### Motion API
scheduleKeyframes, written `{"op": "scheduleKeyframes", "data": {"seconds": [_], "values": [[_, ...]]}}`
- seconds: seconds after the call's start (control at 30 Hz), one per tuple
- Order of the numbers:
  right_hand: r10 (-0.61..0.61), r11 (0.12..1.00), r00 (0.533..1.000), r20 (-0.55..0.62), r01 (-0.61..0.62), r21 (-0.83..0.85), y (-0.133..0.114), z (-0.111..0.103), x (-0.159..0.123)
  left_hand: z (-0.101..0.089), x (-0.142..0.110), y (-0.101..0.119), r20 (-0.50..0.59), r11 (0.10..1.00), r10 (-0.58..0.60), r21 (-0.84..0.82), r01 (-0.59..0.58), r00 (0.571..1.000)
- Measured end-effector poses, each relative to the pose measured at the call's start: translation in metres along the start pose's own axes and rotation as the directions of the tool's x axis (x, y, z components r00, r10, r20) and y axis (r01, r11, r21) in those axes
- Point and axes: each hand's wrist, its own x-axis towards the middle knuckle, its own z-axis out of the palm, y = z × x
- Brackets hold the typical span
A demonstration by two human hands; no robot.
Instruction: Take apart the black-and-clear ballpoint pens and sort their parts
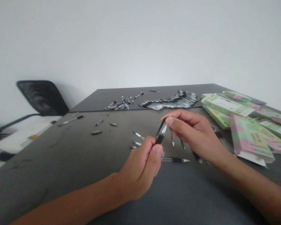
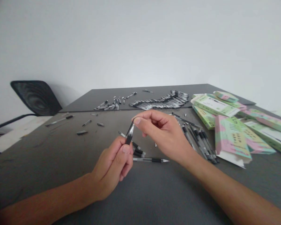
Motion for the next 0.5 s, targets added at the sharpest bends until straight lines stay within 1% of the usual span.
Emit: {"op": "scheduleKeyframes", "data": {"seconds": [0.1,0.27,0.33,0.5], "values": [[0.012,1.000,0.999,-0.031,-0.011,0.029,0.0013,-0.0021,0.0005,-0.0005,0.0001,0.0007,-0.006,1.000,-0.008,0.007,0.008,1.000],[0.025,0.996,0.992,-0.125,-0.015,0.087,0.0042,-0.0057,0.0014,-0.0016,-0.0003,0.0032,-0.007,0.999,-0.007,0.032,0.007,1.000],[0.031,0.996,0.991,-0.128,-0.020,0.088,0.0048,-0.0052,0.0009,-0.0018,-0.0004,0.0036,-0.001,0.999,-0.017,0.040,0.017,1.000],[0.012,0.998,0.996,-0.089,-0.006,0.068,0.0015,0.0002,-0.0016,-0.0013,-0.0004,0.0022,-0.003,0.999,-0.018,0.037,0.018,1.000]]}}
